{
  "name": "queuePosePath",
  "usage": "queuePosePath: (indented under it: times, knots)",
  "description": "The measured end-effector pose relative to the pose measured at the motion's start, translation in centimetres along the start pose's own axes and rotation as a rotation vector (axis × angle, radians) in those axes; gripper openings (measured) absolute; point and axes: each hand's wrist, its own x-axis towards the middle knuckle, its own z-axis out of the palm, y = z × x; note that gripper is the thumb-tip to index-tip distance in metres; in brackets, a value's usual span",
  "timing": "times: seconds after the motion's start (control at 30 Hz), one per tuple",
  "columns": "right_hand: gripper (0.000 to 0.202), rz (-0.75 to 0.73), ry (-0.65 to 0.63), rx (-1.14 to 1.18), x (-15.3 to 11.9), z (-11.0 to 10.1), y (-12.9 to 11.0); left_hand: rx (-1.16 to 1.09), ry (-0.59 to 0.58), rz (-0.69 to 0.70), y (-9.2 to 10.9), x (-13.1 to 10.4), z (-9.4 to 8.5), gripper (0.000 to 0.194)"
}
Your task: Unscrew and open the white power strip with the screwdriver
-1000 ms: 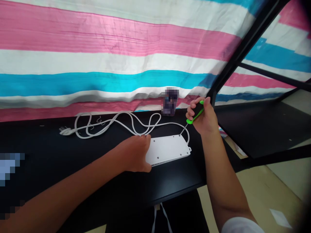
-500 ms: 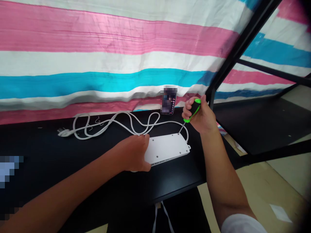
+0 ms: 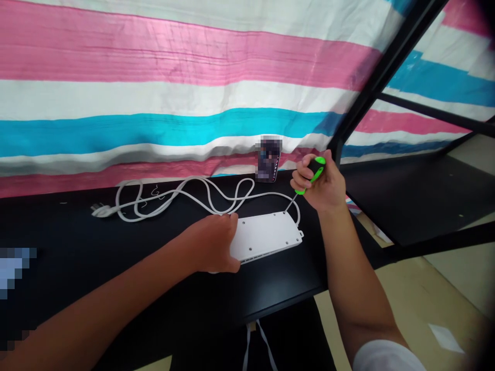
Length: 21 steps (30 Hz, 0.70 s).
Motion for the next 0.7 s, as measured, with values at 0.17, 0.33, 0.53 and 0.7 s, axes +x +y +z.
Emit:
queuePosePath:
  times: [0.17,0.33,0.53,0.7]
  knots:
    - [0.050,-0.072,0.004,0.072,0.02,0.12,0.51,0.003,0.007,0.005,-0.02,-0.01,0.12,0.053]
    - [0.050,-0.006,-0.029,0.038,0.02,-0.24,0.29,0.027,0.018,-0.026,-0.05,0.24,0.47,0.053]
    - [0.057,-0.038,-0.008,0.047,0.17,-0.23,0.57,0.026,0.008,-0.033,-0.13,0.34,0.64,0.054]
    - [0.054,-0.029,-0.014,-0.019,-0.09,-0.28,0.58,0.019,0.042,-0.028,-0.11,0.32,0.79,0.053]
